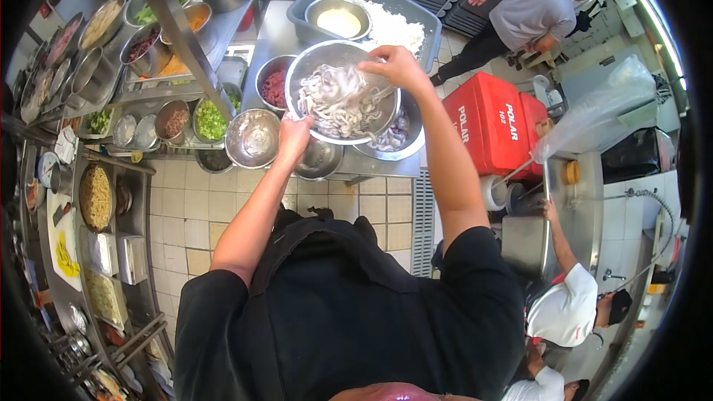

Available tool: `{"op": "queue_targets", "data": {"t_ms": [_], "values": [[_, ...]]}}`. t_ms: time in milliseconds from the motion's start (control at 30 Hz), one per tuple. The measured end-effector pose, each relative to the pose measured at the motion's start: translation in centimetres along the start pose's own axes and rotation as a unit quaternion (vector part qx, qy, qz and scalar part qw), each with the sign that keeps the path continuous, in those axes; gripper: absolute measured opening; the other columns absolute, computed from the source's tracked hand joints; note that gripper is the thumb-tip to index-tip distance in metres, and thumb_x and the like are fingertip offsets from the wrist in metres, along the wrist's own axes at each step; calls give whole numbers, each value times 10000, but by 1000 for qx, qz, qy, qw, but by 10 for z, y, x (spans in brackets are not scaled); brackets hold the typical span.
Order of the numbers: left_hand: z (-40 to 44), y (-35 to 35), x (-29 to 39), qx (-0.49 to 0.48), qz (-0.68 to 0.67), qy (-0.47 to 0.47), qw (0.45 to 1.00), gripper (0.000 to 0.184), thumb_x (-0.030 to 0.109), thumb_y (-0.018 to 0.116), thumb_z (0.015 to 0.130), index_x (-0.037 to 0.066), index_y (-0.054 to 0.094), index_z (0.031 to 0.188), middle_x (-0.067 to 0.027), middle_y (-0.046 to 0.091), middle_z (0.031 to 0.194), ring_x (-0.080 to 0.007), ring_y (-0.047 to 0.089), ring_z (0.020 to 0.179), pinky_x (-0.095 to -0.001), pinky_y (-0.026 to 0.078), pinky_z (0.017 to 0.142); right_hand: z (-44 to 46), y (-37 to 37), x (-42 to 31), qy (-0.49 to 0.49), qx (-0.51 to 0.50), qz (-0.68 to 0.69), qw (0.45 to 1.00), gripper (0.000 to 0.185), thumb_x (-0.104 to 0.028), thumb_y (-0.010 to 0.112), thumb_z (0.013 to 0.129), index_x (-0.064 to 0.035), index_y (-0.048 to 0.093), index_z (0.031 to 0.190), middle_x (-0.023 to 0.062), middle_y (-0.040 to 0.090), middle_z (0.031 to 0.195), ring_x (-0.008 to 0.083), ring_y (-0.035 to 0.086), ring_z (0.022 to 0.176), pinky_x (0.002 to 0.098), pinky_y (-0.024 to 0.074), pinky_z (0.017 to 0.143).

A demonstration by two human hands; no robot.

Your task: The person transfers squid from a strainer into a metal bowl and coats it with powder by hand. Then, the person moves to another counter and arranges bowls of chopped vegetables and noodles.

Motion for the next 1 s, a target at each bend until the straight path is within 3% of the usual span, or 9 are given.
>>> {"op": "queue_targets", "data": {"t_ms": [33,133,233,467,567,667,767,867,1000], "values": [[1,-1,-1,-2,4,0,1000,248,7,521,728,-28,586,965,-64,624,773,-136,587,584,-256,470,469,-3,-6,8,1,79,-44,996,695,-409,779,705,26,573,1206,160,659,1044,201,621,953,282,456,869],[3,-1,-4,-5,15,-3,1000,224,12,528,729,-27,589,941,-65,623,767,-138,589,583,-254,475,473,-1,27,71,40,45,158,986,725,-421,765,721,9,536,1258,142,644,1096,185,610,979,289,448,887],[-1,-2,0,-4,24,-10,1000,203,14,534,730,-23,593,920,-66,623,763,-140,590,584,-254,480,475,-38,32,68,21,49,242,969,753,-415,761,730,-2,495,1300,149,626,1135,201,592,1028,313,438,910],[-9,13,15,-27,-14,-13,999,336,-3,510,743,-27,516,1078,-87,627,841,-173,642,646,-284,549,502,-118,58,69,6,91,180,979,930,-266,832,678,41,325,1394,195,456,1319,205,456,1191,287,394,964],[-9,21,17,-28,-5,7,1000,372,-20,508,738,-33,487,1110,-101,618,861,-178,641,639,-286,566,489,-138,75,63,-37,160,164,973,844,-204,812,698,41,362,1369,190,564,1171,201,572,1025,268,444,880],[-10,31,17,-19,-34,-2,999,378,-27,530,721,-38,503,1098,-108,620,845,-173,637,630,-281,557,455,-151,86,68,120,27,368,922,607,-129,740,758,36,469,1276,114,640,874,155,620,707,263,491,715],[-13,45,10,-24,-27,-19,999,399,-39,521,713,-33,491,1111,-107,619,863,-178,644,643,-285,562,463,-152,82,86,105,60,457,881,303,-63,639,814,27,578,1097,49,561,659,106,523,492,239,431,487],[-17,63,13,-49,-10,-24,998,430,-48,517,704,-20,481,1131,-94,617,879,-180,652,664,-287,569,480,-157,62,98,136,82,426,891,180,-113,616,852,1,618,992,17,544,611,99,491,455,250,429,455],[-1,82,-13,-68,38,-28,997,378,16,561,744,7,530,1120,-87,649,904,-172,660,693,-271,562,484,-158,36,113,183,21,323,929,199,-175,639,836,-16,632,954,13,535,606,85,487,460,243,402,394]]}}
Point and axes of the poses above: each hand's wrist, its own z-axis towards the middle knuckle, its own y-axis out of the palm, x = y × z, the point moved 6 cm from there along z, towards the middle knuckle
